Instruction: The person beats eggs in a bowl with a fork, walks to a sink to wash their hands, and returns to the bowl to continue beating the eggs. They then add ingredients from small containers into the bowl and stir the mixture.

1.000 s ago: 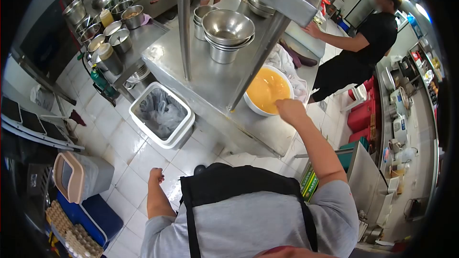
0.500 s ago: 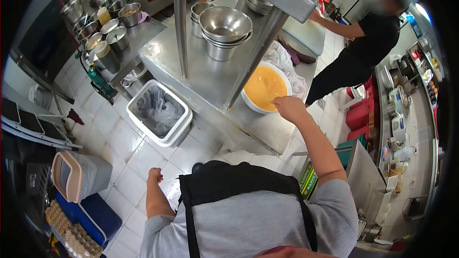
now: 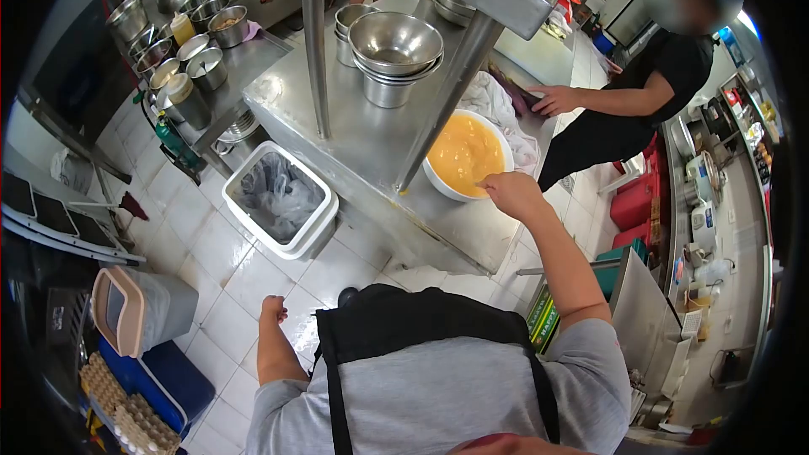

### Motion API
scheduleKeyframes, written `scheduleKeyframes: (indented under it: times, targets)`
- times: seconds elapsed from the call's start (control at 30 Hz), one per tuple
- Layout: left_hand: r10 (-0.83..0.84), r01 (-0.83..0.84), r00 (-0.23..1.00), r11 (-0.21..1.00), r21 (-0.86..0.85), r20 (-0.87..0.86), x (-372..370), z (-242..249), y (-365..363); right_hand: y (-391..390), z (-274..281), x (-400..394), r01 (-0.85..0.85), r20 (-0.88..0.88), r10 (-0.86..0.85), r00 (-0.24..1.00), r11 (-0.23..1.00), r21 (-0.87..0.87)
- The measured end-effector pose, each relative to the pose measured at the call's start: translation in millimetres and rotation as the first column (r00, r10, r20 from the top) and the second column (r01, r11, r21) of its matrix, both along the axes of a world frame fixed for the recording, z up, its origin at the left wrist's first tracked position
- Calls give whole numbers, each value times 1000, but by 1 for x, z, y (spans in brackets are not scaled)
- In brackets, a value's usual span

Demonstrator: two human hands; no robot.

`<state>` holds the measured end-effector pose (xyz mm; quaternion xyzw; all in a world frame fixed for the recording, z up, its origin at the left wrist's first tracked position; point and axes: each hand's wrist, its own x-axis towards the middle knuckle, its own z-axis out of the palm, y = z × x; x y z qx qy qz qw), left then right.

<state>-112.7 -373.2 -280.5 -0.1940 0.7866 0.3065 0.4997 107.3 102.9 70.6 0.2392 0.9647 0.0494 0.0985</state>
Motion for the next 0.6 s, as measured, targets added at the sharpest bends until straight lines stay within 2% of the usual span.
scheduleKeyframes:
  times: [0.03, 0.1, 0.13, 0.23, 0.27, 0.37, 0.4, 0.5, 0.53, 0.6]
  targets:
    - [9, -9, 1000, 1000, 2, -16, 3, 0, -1, -3, 6, 1, -14, -73, 9, 997, 997, -73]
    - [-11, 11, 1000, 1000, -8, 16, 9, 0, -7, 11, 3, -2, 165, -207, -169, 964, 986, -38]
    - [-21, 22, 1000, 1000, -7, 22, 7, 5, -5, 13, 1, -4, 215, -129, -212, 969, 977, 12]
    - [9, -9, 1000, 1000, 20, -23, 3, 13, 5, -4, 1, 2, -31, -46, 28, 999, 998, -61]
    - [15, -15, 999, 1000, 22, -29, 3, 7, 2, -3, 5, 1, -48, -56, 43, 997, 995, -83]
    - [1, -1, 1000, 1000, -9, 6, 5, 9, -1, 8, 10, -10, 244, -64, -248, 967, 968, -61]
    - [-9, 9, 1000, 1000, -5, 9, 5, 16, 2, 13, 0, -7, 144, 34, -146, 989, 987, 76]
    - [-4, 4, 1000, 1000, 21, -14, 3, 14, 6, 7, 12, 1, -10, 47, 19, 999, 983, -182]
    - [0, 0, 1000, 1000, 19, -21, 3, 7, 3, 7, 28, -1, 17, 114, 5, 994, 982, -186]
    - [9, -9, 1000, 1000, 6, 5, 6, 3, 0, 18, 24, -13, 116, 138, -108, 984, 992, -53]
